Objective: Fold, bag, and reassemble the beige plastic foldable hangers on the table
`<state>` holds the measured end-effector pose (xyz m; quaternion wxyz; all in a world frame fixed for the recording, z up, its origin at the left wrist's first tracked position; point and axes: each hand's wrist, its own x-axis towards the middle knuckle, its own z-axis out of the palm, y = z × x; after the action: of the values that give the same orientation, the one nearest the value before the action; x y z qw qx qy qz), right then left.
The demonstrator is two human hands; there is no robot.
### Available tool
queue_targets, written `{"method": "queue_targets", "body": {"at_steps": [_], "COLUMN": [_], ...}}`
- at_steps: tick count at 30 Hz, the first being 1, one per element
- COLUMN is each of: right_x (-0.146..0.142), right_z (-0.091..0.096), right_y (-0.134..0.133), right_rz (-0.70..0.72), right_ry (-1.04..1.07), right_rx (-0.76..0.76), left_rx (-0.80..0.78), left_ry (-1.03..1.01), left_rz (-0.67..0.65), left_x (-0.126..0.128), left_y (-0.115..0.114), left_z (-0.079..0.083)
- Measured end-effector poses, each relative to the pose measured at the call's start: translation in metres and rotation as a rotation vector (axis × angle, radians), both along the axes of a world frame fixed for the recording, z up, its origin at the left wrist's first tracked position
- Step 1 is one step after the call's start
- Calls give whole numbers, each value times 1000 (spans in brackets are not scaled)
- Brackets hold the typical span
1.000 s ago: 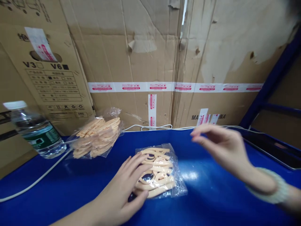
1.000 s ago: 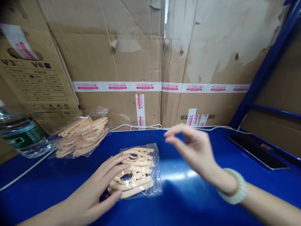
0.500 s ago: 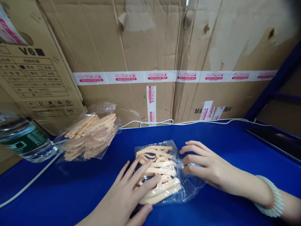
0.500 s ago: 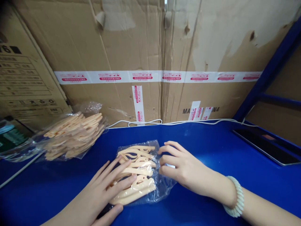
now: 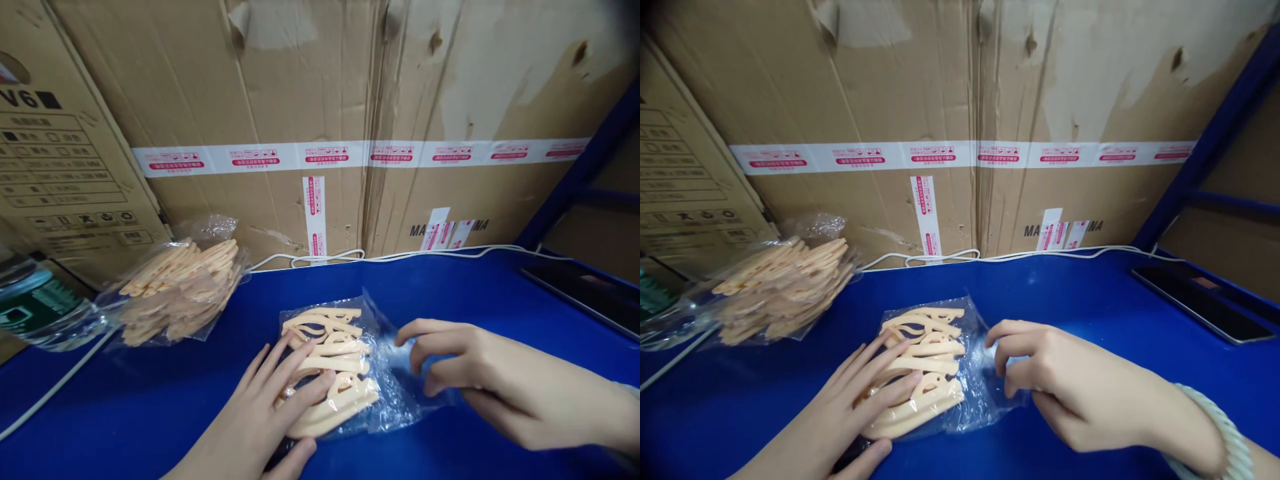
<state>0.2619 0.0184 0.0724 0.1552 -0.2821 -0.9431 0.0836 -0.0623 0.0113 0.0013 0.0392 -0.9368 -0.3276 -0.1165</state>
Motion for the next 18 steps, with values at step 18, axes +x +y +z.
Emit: {"method": "queue_targets", "body": {"at_steps": [18], "right_x": [1], "right_z": [-43], "right_y": [21], "right_rz": [-106], "right_ry": [-359], "right_rx": [196], "left_rx": [-3], "left_ry": [-158], "left_rz": [70], "left_x": [3], "left_y": [-7], "left_z": [-4]}}
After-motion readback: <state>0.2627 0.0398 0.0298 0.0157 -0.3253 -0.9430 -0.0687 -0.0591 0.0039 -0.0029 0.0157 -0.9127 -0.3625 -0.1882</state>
